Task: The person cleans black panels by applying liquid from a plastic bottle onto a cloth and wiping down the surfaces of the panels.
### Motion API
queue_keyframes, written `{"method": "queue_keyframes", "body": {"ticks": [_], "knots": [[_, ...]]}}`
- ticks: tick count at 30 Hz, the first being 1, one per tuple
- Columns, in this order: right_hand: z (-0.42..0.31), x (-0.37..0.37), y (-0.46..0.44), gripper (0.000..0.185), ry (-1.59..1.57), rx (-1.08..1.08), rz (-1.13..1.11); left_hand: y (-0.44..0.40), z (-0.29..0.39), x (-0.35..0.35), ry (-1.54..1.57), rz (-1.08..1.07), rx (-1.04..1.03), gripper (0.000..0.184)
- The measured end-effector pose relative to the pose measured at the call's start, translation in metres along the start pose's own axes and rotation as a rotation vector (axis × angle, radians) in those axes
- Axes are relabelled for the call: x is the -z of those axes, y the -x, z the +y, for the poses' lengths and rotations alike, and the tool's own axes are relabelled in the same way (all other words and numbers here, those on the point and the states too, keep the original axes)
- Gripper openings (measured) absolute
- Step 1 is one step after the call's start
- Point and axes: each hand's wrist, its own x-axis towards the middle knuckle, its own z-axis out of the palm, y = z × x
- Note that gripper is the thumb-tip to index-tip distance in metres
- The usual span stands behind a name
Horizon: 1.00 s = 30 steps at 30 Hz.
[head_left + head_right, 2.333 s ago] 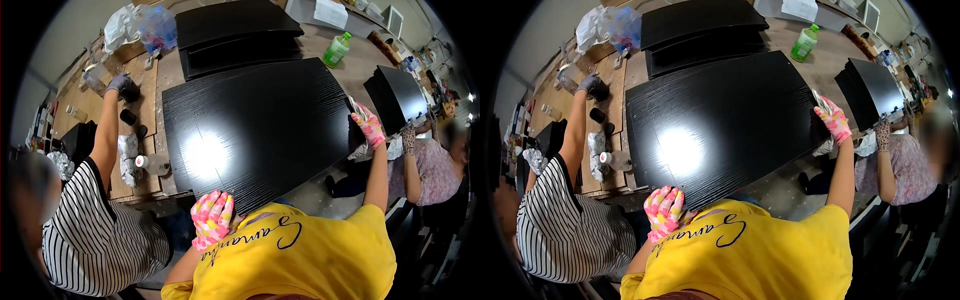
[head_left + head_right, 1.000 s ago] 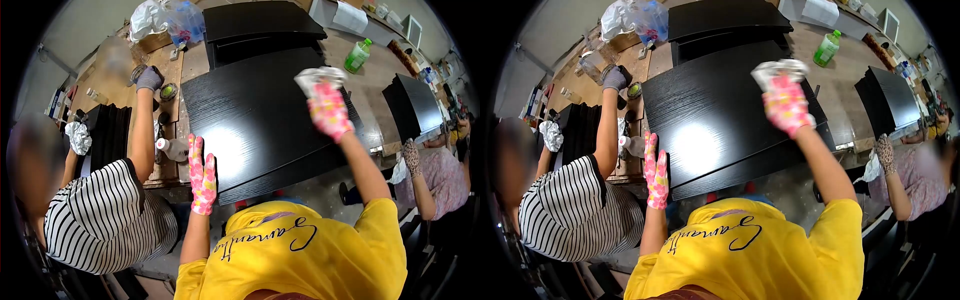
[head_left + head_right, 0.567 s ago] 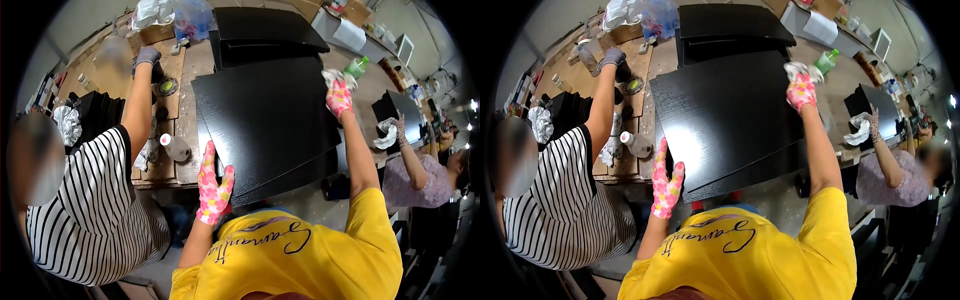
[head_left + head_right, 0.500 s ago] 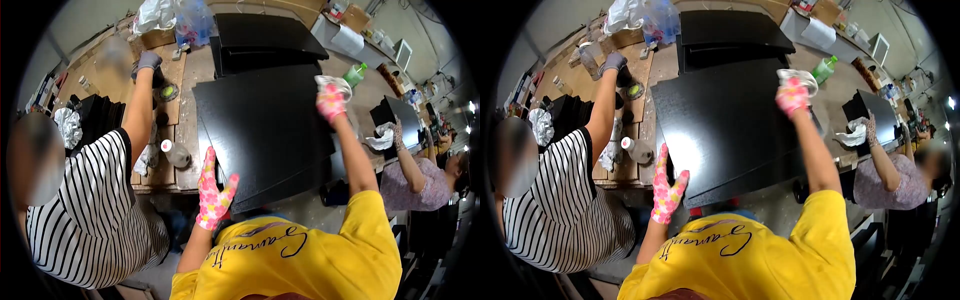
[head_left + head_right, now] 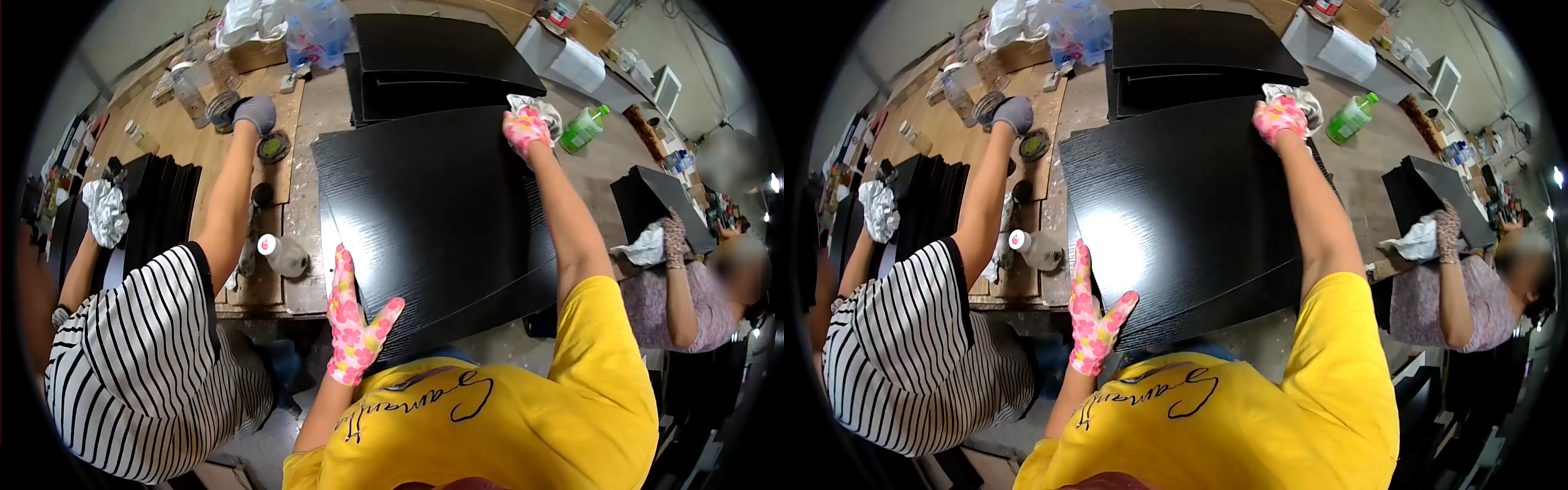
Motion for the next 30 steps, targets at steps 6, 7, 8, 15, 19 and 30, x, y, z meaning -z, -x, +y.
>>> {"method": "queue_keyframes", "body": {"ticks": [6, 7, 8, 15, 19, 30], "knots": [[-0.25, 0.074, 0.136, 0.048, -0.278, 0.933, -0.164, -0.008, 0.004, 0.008, -0.011, -0.025, 0.077, 0.098], [-0.249, 0.07, 0.132, 0.049, -0.415, 0.982, -0.194, -0.009, 0.004, 0.009, 0.006, -0.018, 0.073, 0.098], [-0.24, 0.062, 0.124, 0.049, -0.552, 1.021, -0.22, -0.007, 0.001, 0.008, 0.022, -0.017, 0.066, 0.098], [-0.14, 0.018, 0.052, 0.046, -0.013, 0.61, 0.148, 0.001, -0.007, -0.012, 0.28, 0.269, -0.065, 0.102], [-0.183, 0.076, 0.202, 0.052, -0.445, 0.83, -0.163, 0.009, -0.016, -0.008, 0.365, 0.467, -0.106, 0.092], [0.08, 0.069, 0.196, 0.033, -0.015, -0.067, 0.072, -0.007, 0.004, 0.005, -0.229, -0.063, -0.296, 0.057]]}}
